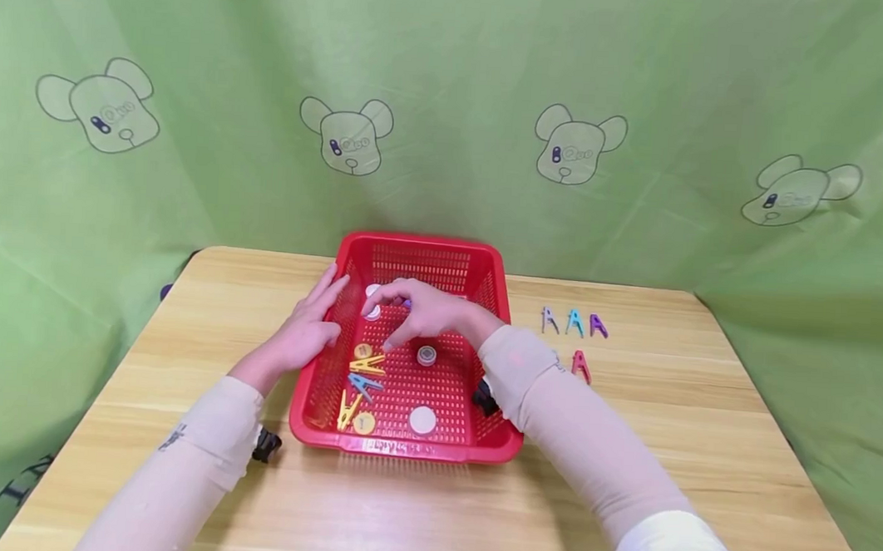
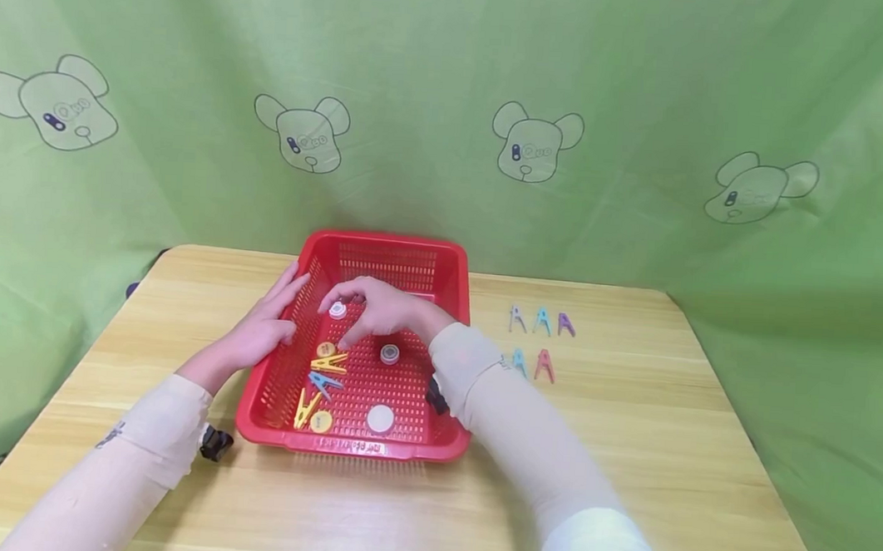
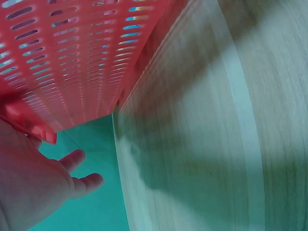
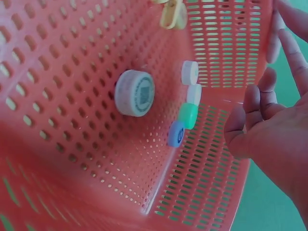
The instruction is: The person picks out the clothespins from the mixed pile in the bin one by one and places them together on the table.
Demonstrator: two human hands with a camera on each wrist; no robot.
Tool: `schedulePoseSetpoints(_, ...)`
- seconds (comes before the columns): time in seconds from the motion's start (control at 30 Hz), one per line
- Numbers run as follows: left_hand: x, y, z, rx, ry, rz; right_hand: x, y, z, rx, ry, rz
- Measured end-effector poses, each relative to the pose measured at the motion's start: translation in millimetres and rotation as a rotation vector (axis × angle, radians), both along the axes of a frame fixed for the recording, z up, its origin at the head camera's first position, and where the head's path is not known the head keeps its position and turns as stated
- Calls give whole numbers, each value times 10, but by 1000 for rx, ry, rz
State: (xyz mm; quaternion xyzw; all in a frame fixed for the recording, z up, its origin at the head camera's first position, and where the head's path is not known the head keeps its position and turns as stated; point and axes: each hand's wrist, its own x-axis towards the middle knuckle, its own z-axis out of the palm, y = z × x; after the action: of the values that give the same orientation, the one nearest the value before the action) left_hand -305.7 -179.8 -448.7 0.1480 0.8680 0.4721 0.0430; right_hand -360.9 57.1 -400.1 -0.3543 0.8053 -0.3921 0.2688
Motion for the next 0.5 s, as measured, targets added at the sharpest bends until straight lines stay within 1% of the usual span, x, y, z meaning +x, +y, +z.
schedulePoseSetpoints(0.23, 1, 0, 15, -18, 14, -3, -50, -82, -80, 52, 28, 94)
schedulePoseSetpoints(0.37, 0, 0, 8, -27, 18, -9, -48, -127, -147, 93, 24, 127)
schedulePoseSetpoints(0.5, 13, 5, 10, -17, 7, -4, -47, -168, -207, 130, 6, 173)
